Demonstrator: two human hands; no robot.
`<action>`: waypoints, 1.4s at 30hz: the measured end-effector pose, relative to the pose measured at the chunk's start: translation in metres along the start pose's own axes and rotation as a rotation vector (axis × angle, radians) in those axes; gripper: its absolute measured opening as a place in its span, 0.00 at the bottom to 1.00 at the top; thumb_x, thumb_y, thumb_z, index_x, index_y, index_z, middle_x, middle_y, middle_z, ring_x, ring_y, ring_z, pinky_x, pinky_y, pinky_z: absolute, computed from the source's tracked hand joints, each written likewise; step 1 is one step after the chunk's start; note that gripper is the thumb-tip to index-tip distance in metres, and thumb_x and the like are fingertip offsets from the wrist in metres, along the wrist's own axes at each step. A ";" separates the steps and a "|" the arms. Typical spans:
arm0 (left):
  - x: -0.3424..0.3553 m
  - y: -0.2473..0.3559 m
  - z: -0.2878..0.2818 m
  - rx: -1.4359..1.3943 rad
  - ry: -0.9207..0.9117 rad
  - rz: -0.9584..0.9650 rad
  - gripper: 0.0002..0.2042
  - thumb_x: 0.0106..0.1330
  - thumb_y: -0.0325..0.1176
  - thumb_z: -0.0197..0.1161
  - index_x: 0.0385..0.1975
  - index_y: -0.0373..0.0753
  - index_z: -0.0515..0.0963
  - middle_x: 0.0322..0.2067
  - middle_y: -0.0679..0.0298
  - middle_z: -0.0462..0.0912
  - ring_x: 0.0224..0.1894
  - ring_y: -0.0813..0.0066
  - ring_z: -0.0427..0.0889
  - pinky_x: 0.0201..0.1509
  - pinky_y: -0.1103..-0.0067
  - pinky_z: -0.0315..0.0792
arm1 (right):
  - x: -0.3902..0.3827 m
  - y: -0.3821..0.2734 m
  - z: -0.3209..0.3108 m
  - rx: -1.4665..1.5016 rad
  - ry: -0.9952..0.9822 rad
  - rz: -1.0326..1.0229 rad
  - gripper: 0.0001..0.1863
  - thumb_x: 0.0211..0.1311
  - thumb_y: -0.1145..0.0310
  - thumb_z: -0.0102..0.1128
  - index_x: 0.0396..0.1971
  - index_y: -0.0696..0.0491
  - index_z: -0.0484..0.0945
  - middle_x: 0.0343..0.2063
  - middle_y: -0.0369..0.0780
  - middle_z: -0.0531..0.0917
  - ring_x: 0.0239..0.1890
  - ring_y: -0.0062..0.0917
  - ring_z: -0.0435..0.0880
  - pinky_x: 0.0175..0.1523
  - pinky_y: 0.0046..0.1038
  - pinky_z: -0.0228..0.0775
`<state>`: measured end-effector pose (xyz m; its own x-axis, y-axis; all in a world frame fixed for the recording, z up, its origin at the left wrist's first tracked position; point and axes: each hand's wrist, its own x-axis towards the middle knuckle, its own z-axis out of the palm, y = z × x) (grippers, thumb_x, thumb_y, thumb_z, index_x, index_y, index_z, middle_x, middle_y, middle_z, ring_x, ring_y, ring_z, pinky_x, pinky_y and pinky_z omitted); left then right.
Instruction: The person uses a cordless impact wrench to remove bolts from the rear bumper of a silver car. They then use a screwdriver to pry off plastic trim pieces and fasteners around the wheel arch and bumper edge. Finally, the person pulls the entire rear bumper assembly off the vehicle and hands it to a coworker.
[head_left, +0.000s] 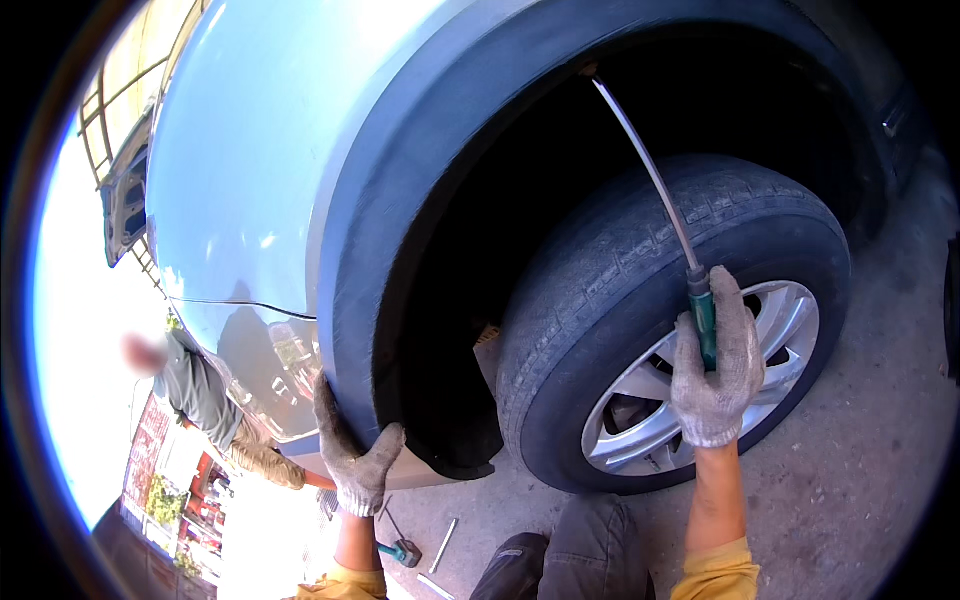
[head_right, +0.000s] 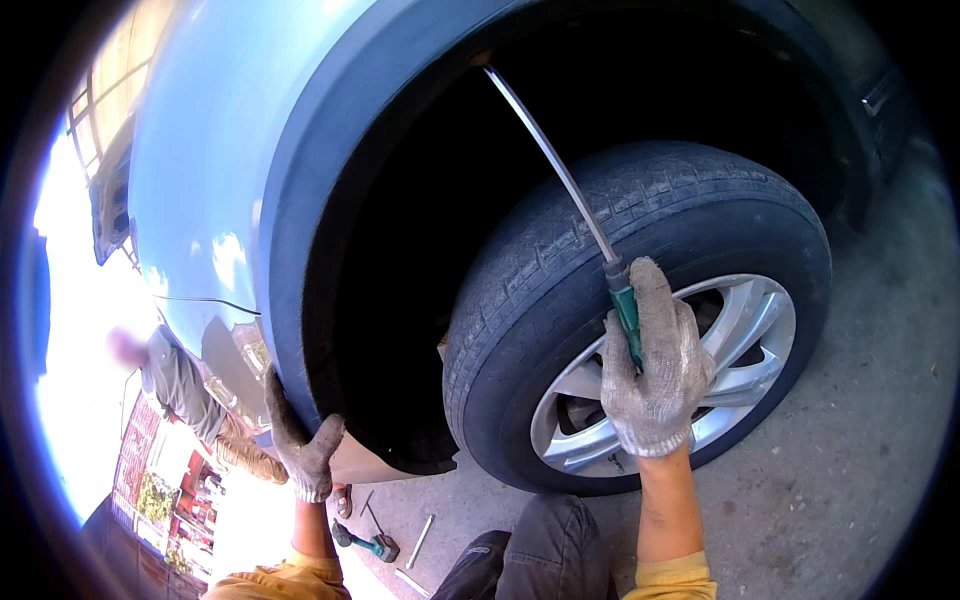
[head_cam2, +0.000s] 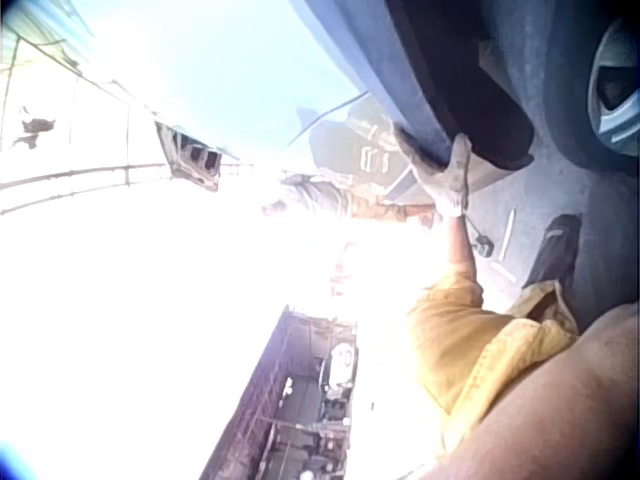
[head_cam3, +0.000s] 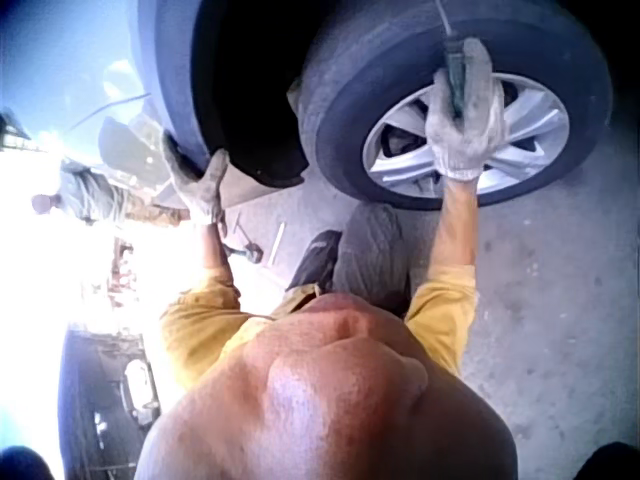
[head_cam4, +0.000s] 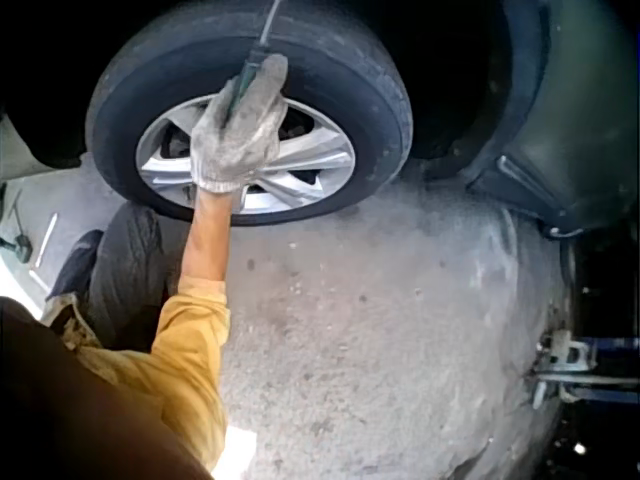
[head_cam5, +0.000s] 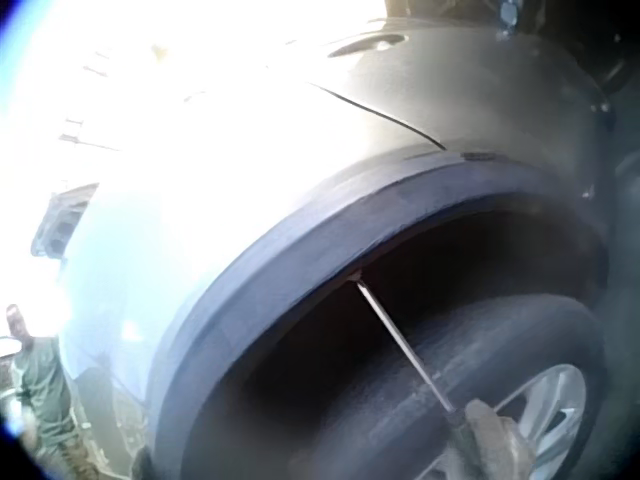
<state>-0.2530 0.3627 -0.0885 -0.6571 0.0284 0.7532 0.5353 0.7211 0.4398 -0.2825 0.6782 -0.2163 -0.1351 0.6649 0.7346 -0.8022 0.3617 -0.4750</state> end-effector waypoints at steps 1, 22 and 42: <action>0.002 0.002 0.002 0.002 0.001 0.006 0.52 0.43 0.43 0.74 0.68 0.34 0.51 0.64 0.54 0.59 0.65 0.60 0.59 0.69 0.69 0.50 | 0.001 -0.002 -0.004 0.203 -0.008 0.122 0.26 0.51 0.79 0.61 0.54 0.61 0.71 0.32 0.45 0.78 0.26 0.22 0.77 0.23 0.21 0.72; 0.005 -0.004 0.003 0.022 0.015 0.079 0.51 0.42 0.41 0.73 0.67 0.34 0.53 0.64 0.52 0.60 0.65 0.60 0.59 0.70 0.69 0.49 | 0.003 -0.016 -0.016 1.293 0.011 0.785 0.25 0.60 0.69 0.61 0.57 0.60 0.68 0.27 0.41 0.77 0.18 0.14 0.70 0.16 0.13 0.61; 0.003 0.003 0.006 -0.005 0.002 0.045 0.51 0.43 0.41 0.72 0.68 0.32 0.51 0.63 0.52 0.61 0.64 0.61 0.61 0.69 0.70 0.51 | -0.004 -0.012 -0.013 1.898 -0.001 0.963 0.26 0.59 0.74 0.59 0.58 0.56 0.67 0.23 0.38 0.73 0.13 0.09 0.63 0.15 0.13 0.56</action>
<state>-0.2565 0.3691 -0.0883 -0.6313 0.0588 0.7733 0.5667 0.7157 0.4083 -0.2648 0.6794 -0.2197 -0.7593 0.1918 0.6219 0.0364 -0.9415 0.3349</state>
